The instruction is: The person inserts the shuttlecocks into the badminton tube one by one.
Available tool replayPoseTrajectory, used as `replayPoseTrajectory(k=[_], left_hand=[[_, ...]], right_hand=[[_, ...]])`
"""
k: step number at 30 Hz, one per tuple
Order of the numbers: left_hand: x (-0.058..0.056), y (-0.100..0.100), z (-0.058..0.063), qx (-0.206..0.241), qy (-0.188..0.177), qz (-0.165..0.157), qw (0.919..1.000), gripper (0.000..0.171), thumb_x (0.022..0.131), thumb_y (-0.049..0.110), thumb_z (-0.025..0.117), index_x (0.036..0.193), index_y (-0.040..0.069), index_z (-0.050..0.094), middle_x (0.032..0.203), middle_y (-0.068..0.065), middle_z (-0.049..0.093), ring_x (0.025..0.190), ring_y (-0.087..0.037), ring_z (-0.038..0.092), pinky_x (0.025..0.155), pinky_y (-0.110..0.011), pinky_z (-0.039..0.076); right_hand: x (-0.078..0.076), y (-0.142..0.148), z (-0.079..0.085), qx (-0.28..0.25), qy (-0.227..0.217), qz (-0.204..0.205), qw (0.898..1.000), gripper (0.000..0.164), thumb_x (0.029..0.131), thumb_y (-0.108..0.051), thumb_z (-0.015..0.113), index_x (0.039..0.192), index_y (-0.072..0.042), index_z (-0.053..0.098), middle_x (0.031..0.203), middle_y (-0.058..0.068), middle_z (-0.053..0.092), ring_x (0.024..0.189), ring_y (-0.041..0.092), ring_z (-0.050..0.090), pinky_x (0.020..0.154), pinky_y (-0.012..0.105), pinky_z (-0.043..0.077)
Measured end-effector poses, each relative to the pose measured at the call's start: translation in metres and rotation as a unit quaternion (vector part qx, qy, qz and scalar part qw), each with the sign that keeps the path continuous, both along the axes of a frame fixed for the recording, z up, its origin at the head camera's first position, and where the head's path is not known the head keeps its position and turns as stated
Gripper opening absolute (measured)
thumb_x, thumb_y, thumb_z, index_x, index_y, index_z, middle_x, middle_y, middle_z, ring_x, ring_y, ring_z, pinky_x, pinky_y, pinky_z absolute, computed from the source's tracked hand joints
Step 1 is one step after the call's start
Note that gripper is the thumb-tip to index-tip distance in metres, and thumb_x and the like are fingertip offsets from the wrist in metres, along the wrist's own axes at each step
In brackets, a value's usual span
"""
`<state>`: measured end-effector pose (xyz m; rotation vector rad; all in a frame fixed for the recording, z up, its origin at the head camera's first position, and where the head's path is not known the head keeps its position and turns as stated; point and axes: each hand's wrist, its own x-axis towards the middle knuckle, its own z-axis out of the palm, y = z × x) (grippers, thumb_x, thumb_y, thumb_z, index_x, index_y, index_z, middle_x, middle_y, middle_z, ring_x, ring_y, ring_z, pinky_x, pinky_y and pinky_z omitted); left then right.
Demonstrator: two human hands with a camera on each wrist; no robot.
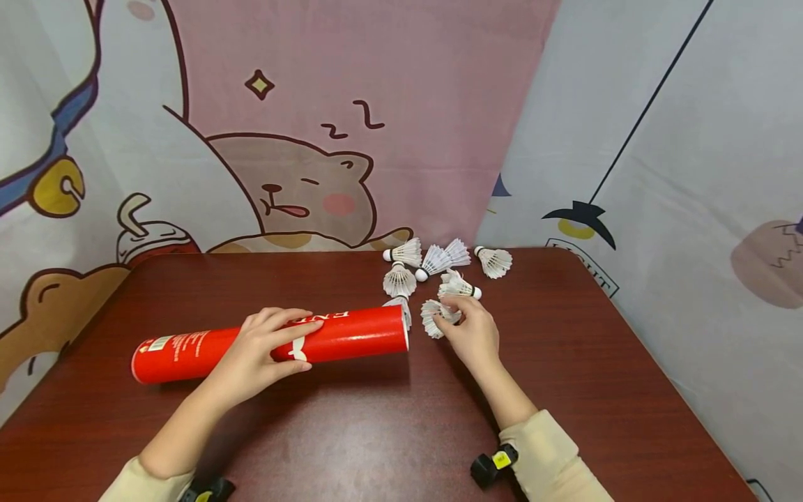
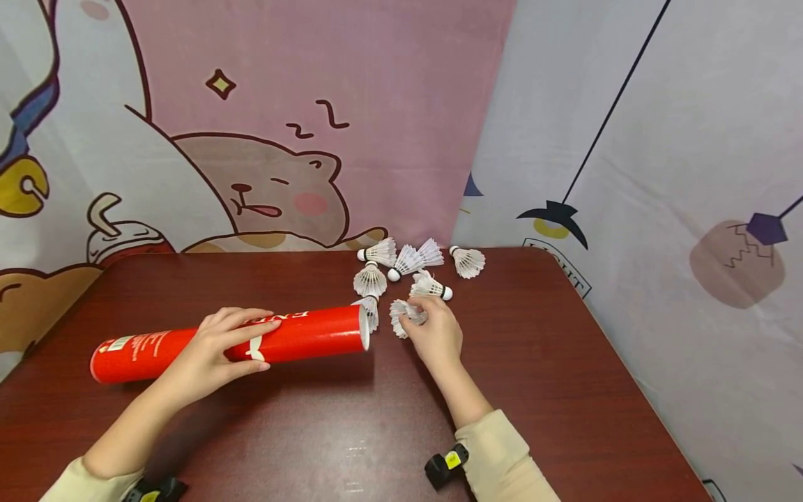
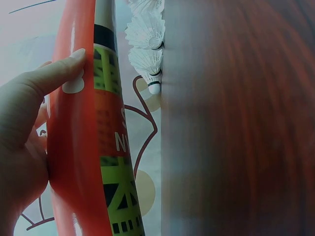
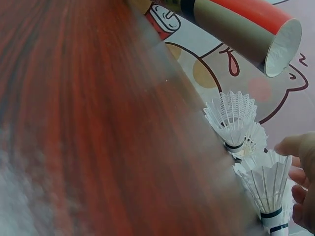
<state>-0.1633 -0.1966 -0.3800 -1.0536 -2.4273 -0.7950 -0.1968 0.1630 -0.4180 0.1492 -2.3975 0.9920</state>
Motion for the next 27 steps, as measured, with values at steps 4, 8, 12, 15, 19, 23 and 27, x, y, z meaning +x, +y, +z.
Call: replayPoseTrajectory(k=[4, 8, 12, 15, 19, 23, 27], left_hand=[[0.000, 0.001, 0.000, -0.003, -0.002, 0.001, 1.0000, 0.073, 0.062, 0.019, 0.090, 0.130, 0.026, 0.062, 0.128, -0.001, 0.056, 0.110, -0.020, 0.047, 0.087, -0.045, 0.031], [0.000, 0.001, 0.000, -0.002, 0.000, 0.000, 1.0000, 0.073, 0.062, 0.019, 0.090, 0.130, 0.025, 0.063, 0.128, -0.001, 0.056, 0.110, -0.020, 0.047, 0.087, -0.046, 0.031], [0.000, 0.001, 0.000, 0.000, 0.000, -0.003, 1.0000, 0.075, 0.061, 0.018, 0.090, 0.130, 0.026, 0.062, 0.127, -0.002, 0.056, 0.110, -0.020, 0.047, 0.087, -0.047, 0.030], [0.000, 0.000, 0.000, 0.000, 0.001, -0.003, 1.0000, 0.075, 0.061, 0.018, 0.090, 0.130, 0.025, 0.062, 0.127, -0.002, 0.056, 0.110, -0.021, 0.047, 0.087, -0.047, 0.030], [0.000, 0.000, 0.000, 0.000, 0.002, -0.001, 1.0000, 0.074, 0.061, 0.018, 0.090, 0.129, 0.025, 0.063, 0.127, -0.002, 0.056, 0.110, -0.021, 0.047, 0.087, -0.047, 0.030], [0.000, 0.000, 0.000, -0.001, 0.002, -0.002, 1.0000, 0.074, 0.061, 0.019, 0.090, 0.130, 0.025, 0.062, 0.127, -0.002, 0.056, 0.111, -0.020, 0.047, 0.087, -0.047, 0.030], [0.001, 0.000, 0.001, -0.001, 0.000, -0.001, 1.0000, 0.074, 0.061, 0.019, 0.090, 0.130, 0.026, 0.062, 0.128, -0.002, 0.056, 0.111, -0.020, 0.047, 0.087, -0.046, 0.030]], right_hand=[[0.002, 0.003, 0.000, 0.010, -0.003, -0.015, 1.000, 0.021, 0.072, -0.014, 0.081, 0.092, -0.011, 0.076, 0.086, 0.000, 0.067, 0.065, 0.014, 0.056, 0.059, 0.035, 0.042], [0.005, 0.008, 0.002, 0.014, 0.004, -0.028, 1.000, 0.013, 0.072, -0.012, 0.078, 0.085, -0.012, 0.076, 0.077, -0.002, 0.064, 0.059, 0.010, 0.052, 0.054, 0.032, 0.040], [0.006, 0.011, 0.006, 0.017, 0.019, -0.037, 0.999, 0.006, 0.074, -0.012, 0.077, 0.081, -0.012, 0.076, 0.072, -0.003, 0.063, 0.055, 0.010, 0.049, 0.049, 0.032, 0.038], [0.007, 0.013, 0.010, 0.024, 0.033, -0.044, 0.998, 0.004, 0.075, -0.012, 0.078, 0.079, -0.013, 0.076, 0.073, -0.002, 0.065, 0.055, 0.014, 0.051, 0.049, 0.034, 0.038], [0.008, 0.015, 0.016, 0.029, 0.060, -0.045, 0.997, 0.005, 0.075, -0.011, 0.080, 0.078, -0.012, 0.077, 0.078, -0.001, 0.069, 0.066, 0.022, 0.063, 0.054, 0.040, 0.044], [0.009, 0.017, 0.022, 0.014, 0.088, -0.033, 0.995, 0.006, 0.074, -0.009, 0.081, 0.078, -0.009, 0.077, 0.077, 0.002, 0.070, 0.071, 0.024, 0.067, 0.059, 0.040, 0.046], [0.010, 0.019, 0.030, -0.021, 0.100, -0.013, 0.995, 0.006, 0.075, -0.008, 0.080, 0.078, -0.005, 0.077, 0.076, 0.003, 0.070, 0.069, 0.018, 0.065, 0.061, 0.029, 0.044]])
